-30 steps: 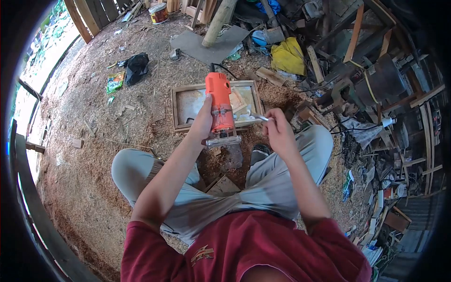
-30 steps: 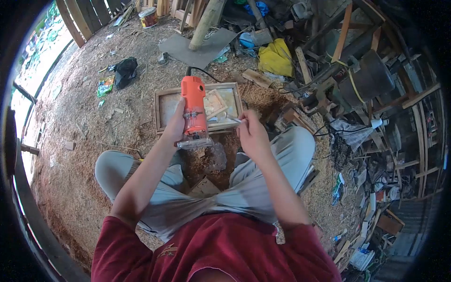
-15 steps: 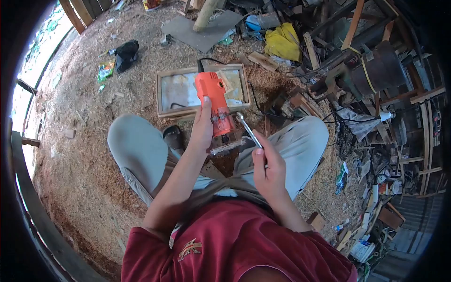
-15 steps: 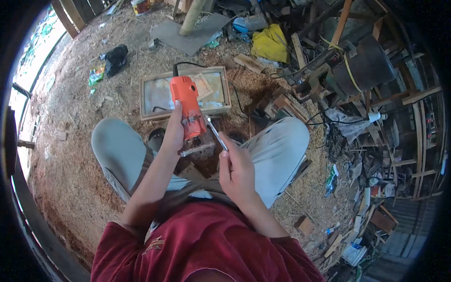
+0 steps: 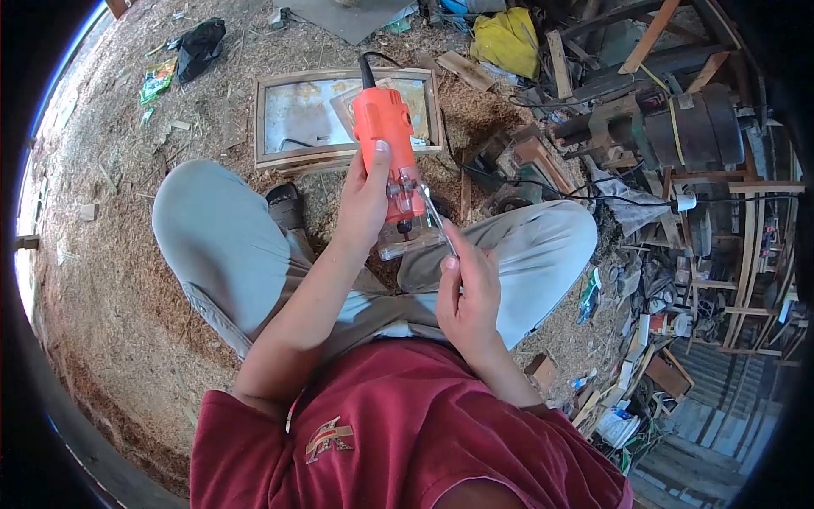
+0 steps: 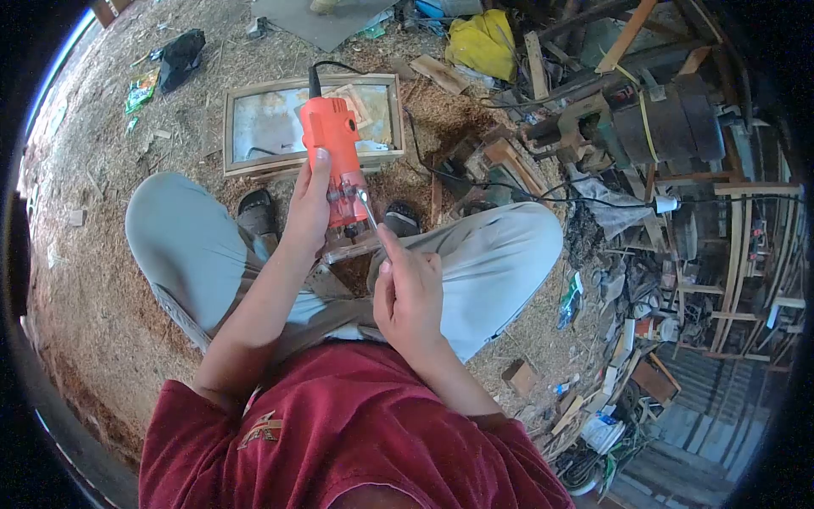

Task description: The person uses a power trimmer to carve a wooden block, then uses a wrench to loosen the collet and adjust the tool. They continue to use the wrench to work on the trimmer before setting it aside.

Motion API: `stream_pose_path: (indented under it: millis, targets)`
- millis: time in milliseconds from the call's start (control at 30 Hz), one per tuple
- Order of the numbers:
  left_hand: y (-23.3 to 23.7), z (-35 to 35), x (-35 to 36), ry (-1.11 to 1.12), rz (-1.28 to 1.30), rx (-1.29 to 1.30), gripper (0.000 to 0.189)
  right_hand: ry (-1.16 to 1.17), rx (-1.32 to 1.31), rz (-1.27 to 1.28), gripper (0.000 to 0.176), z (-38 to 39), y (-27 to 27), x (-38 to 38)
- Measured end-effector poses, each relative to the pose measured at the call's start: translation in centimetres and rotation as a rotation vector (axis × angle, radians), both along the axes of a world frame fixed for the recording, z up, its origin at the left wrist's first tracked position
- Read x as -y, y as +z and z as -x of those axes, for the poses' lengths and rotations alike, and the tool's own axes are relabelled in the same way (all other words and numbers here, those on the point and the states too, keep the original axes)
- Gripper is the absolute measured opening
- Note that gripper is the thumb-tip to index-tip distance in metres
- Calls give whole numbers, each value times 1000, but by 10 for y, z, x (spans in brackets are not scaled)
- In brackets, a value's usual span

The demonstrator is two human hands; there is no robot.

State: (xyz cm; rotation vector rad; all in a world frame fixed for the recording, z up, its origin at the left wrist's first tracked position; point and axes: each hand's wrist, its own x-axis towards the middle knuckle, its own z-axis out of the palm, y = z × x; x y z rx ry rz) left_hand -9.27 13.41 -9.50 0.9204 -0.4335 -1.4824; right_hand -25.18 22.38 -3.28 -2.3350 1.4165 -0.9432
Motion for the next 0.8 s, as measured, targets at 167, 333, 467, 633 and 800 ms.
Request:
stream_pose_path:
  millis: [167,333,467,633,800]
  targets:
    - [-11,-6,1,19,16,35,52,22,2,10,48,-9,-1,1]
    - [1,-12,-5,52,-56,34,49,27,-23,25,48,-15,-4,0]
    - [3,-15,-8,55,-30,-63,43,33,-41,8,49,-21,-5,-5]
    - [-5,-21,-12,-2,-10,-5,46,47,-74,-10,52,-24,-5,-9]
    - [-5,-22,-14,-4,15,-18,44,70,-117,-62,54,-24,8,-9]
